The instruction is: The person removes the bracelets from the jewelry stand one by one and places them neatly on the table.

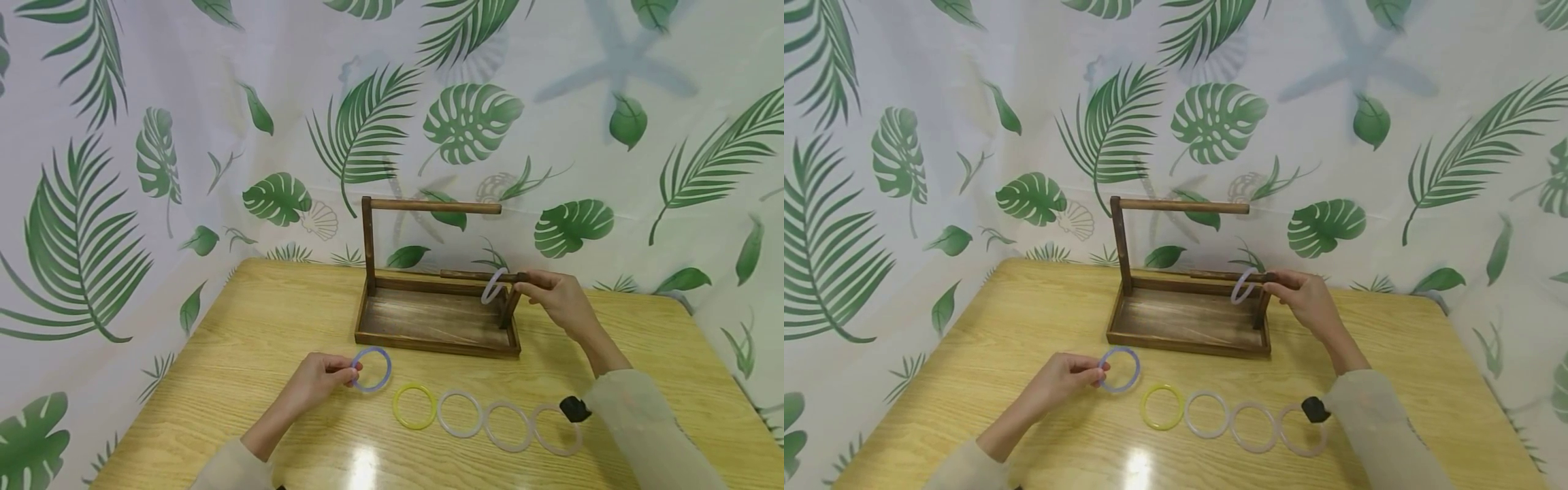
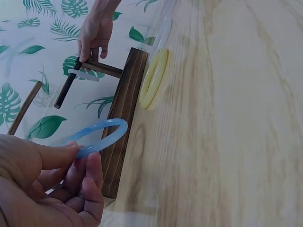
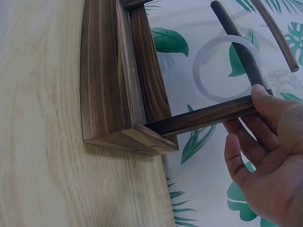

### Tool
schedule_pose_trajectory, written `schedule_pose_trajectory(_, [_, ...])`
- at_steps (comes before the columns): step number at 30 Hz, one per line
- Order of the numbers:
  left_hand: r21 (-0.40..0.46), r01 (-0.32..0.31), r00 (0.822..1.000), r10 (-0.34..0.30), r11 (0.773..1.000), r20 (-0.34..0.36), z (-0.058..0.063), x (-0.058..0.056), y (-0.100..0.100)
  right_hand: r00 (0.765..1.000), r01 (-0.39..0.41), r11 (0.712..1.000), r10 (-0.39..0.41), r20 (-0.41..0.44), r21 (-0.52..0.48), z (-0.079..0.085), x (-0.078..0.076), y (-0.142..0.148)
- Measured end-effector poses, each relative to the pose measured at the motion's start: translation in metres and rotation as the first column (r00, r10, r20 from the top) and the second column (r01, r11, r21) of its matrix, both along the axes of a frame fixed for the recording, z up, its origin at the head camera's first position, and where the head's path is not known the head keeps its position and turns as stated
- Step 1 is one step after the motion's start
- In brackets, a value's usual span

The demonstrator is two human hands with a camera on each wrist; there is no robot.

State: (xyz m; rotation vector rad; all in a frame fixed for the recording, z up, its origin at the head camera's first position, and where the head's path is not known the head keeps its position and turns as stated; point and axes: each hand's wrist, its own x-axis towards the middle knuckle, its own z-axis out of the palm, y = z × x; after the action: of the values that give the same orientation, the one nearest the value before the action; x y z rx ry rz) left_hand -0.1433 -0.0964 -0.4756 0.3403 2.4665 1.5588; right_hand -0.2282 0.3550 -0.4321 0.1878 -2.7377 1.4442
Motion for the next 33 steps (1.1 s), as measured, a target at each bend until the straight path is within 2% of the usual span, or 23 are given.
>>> schedule_pose_trajectory(11, [0.005, 0.07, 0.997, -0.07, 0.998, 0.034, -0.004, 0.007, -0.003, 1.0, -0.002, 1.0, 0.002, 0.004, 0.004, 0.0, -0.001, 0.002])
schedule_pose_trajectory(17, [0.007, 0.056, 0.995, -0.056, 0.998, 0.077, -0.008, 0.008, -0.003, 1.0, -0.004, 1.0, 0.004, 0.001, -0.003, 0.001, 0.0, 0.001])
schedule_pose_trajectory(25, [0.02, 0.042, 0.994, -0.044, 0.999, 0.098, -0.012, 0.01, -0.002, 1.0, -0.007, 1.0, 0.007, 0.003, -0.01, 0.0, 0.0, 0.0])
schedule_pose_trajectory(33, [-0.021, -0.013, 0.995, 0.015, 1.0, 0.094, -0.013, 0.009, 0.003, 1.0, 0.0, 1.0, 0.0, -0.006, -0.005, -0.001, -0.001, 0.001])
